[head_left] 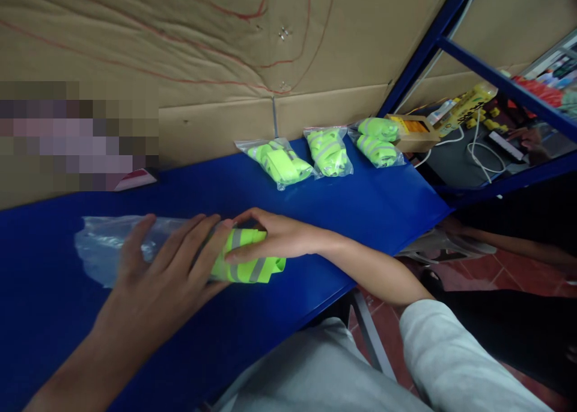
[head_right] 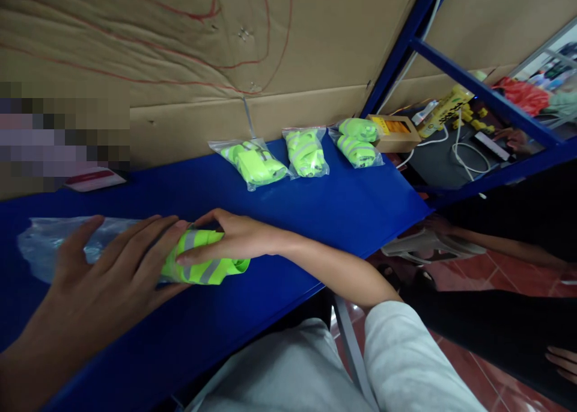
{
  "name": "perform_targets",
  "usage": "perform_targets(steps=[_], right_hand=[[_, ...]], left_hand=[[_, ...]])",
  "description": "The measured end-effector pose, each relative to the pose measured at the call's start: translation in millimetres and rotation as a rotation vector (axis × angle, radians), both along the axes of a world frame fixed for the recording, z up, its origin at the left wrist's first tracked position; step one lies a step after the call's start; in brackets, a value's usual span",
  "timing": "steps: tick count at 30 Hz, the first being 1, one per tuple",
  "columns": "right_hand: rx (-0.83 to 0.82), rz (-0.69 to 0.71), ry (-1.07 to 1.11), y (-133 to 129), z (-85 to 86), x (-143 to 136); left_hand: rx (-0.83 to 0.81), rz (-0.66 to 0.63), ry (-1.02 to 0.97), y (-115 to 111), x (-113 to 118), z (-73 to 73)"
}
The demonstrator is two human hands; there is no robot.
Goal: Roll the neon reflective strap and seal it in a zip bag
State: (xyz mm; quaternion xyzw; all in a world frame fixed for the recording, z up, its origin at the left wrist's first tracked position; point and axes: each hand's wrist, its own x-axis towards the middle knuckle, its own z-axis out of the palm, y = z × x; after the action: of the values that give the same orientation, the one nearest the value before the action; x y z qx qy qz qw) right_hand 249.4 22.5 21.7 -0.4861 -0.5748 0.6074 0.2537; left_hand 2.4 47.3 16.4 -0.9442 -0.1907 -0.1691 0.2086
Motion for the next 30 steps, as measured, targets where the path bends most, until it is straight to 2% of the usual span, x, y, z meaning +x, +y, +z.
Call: perform_targets(steps=[4, 8, 11, 14, 19, 23, 27, 30], right_hand=[[-0.043, -0.020, -0.028, 1, -1.6, 3], [-0.067, -0.034, 0.058, 1, 2.2, 2], [-0.066, 0.012, 0.051, 0, 6.2, 0], [-0.054, -0.028, -0.012, 1, 5.9, -1], [0.013, -0.136, -0.071, 0, 0.3, -4], [0.101, -0.159, -0.131, -3, 5.2, -4], [0.069, -0.071, -0.048, -1, 11.3, 1], [0.019, -0.018, 0.080, 2, 11.6, 4]], left_hand=[[-0.005, -0.005, -0.009, 0, 0, -0.9], [-0.047, 0.014, -0.048, -2, -1, -0.8], [-0.173, 0.063, -0.092, -6, -1, 0.6], [-0.252, 0.108, -0.091, -9, -1, 0.8], [-0.162, 0.072, -0.058, -10, 3, -3.1], [-0.151, 0.078, -0.070, -7, 7, -4.5], [-0.185, 0.117, -0.109, -3, 10, -5.1], [-0.268, 0.147, -0.164, -2, 10, -5.0]])
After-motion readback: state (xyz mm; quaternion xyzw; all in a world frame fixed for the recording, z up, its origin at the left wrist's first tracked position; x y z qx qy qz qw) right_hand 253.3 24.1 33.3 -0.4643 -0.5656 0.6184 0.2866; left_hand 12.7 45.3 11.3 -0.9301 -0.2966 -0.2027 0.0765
